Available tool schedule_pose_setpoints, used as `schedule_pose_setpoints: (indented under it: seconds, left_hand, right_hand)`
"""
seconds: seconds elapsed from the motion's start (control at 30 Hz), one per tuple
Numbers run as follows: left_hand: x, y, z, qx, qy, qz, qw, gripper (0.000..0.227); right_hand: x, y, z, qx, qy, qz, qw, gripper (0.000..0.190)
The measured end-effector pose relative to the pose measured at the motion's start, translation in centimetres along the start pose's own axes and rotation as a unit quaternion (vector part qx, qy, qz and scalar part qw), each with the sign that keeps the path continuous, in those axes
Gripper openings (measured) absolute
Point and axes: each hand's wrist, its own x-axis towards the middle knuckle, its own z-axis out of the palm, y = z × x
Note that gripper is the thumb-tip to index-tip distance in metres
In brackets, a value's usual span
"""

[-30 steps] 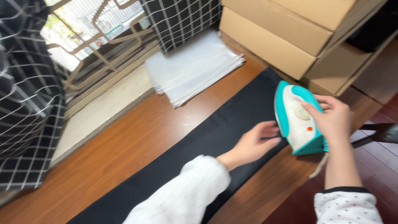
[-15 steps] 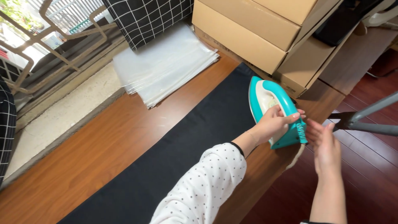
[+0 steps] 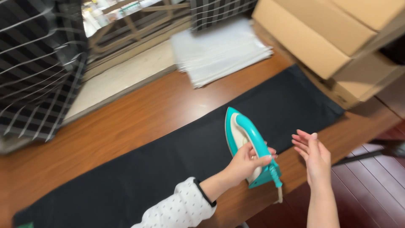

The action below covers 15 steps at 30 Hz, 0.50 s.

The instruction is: Ironing a pair of black pants on a wooden table and then folding them neatly.

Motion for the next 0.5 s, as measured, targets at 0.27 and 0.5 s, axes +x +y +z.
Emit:
schedule_pose_setpoints:
  seconds: [0.27, 0.5]
  left_hand:
    - [-16.4, 1.9, -6.2, -0.016, 0.130, 0.035, 0.991, 0.044]
    - [-29.8, 1.0, -12.2, -0.034, 0.220, 0.113, 0.968, 0.053]
  right_hand:
    - [-5.7, 5.6, 13.6, -0.116, -0.148, -0.017, 0.982, 0.045]
    - [-5.6, 16.9, 16.6, -0.451, 0.029, -0.497, 0.741, 0.042]
